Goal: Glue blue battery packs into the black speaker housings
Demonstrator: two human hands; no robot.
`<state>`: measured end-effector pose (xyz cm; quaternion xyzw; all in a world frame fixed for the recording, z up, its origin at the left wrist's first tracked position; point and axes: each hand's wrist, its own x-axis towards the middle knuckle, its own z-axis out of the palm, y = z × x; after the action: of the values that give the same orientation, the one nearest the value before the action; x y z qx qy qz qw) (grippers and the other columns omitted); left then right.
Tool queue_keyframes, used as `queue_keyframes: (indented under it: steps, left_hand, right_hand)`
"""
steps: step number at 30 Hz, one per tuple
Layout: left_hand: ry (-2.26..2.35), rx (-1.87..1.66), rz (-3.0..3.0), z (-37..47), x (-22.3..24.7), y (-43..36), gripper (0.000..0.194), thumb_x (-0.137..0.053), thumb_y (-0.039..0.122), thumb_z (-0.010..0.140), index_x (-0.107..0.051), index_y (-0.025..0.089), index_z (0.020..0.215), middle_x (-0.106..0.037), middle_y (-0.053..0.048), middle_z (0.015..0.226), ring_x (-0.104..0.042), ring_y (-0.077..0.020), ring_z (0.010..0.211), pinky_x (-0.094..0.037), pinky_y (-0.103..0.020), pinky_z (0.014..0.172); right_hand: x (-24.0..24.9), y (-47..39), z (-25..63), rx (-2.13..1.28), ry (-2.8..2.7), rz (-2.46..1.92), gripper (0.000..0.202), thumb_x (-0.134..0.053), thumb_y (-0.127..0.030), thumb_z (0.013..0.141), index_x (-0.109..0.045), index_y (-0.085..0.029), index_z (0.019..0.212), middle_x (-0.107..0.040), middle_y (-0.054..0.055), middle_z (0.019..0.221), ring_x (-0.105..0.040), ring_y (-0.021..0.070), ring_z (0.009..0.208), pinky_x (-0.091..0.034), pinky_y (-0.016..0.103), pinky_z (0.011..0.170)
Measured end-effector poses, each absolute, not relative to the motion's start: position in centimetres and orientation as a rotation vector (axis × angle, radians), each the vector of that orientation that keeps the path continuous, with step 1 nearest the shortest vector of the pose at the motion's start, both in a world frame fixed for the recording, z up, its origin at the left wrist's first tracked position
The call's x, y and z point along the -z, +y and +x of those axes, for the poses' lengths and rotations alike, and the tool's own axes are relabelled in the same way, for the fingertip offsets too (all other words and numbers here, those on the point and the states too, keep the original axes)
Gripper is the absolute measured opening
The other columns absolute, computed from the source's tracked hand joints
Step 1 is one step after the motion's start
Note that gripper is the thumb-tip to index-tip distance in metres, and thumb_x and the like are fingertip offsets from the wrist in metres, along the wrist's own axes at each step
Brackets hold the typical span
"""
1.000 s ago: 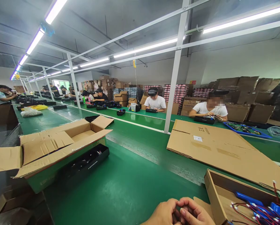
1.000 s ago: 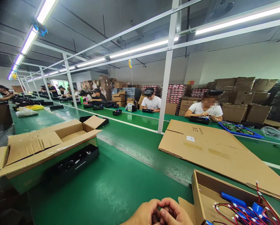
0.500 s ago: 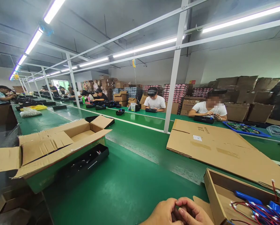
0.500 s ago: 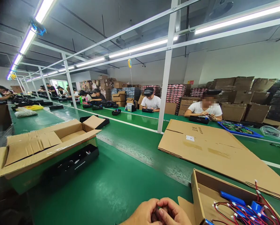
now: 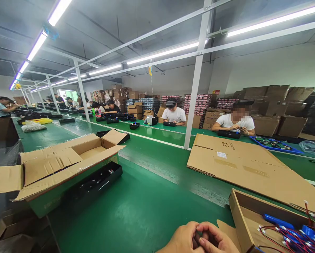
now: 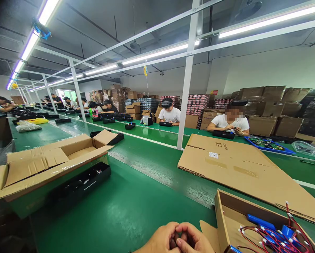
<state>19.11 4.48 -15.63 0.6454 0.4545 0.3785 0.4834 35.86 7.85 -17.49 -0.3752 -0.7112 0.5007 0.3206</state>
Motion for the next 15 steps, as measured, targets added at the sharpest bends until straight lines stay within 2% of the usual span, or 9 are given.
queue_keyframes:
  steps: [4, 15]
  left_hand:
    - [1.1, -0.93, 1.579, 19.02, 15.86, 4.68, 0.041, -0.05, 0.006, 0.056, -0.062, 0.012, 0.095, -0.053, 0.002, 0.07, -0.043, -0.0098, 0.058, -0.032, -0.022, 0.051]
    - [1.069, -0.924, 1.525, 19.01, 15.41, 4.31, 0.042, -0.052, 0.009, 0.056, -0.062, 0.012, 0.097, -0.055, 0.001, 0.073, -0.043, -0.0097, 0.059, -0.033, -0.021, 0.051]
  right_hand:
    - [17.22, 7.73, 35.56, -1.297, -1.874, -0.967, 0.054, -0.062, -0.069, 0.072, -0.063, -0.019, 0.093, -0.055, 0.003, 0.066, -0.051, 0.0177, 0.064, -0.044, 0.027, 0.062]
    - [18.21, 8.07, 36.12, -1.352, -1.921, -0.922, 0.047, -0.061, -0.062, 0.079, -0.06, -0.019, 0.098, -0.054, 0.002, 0.072, -0.051, 0.0167, 0.068, -0.043, 0.025, 0.066]
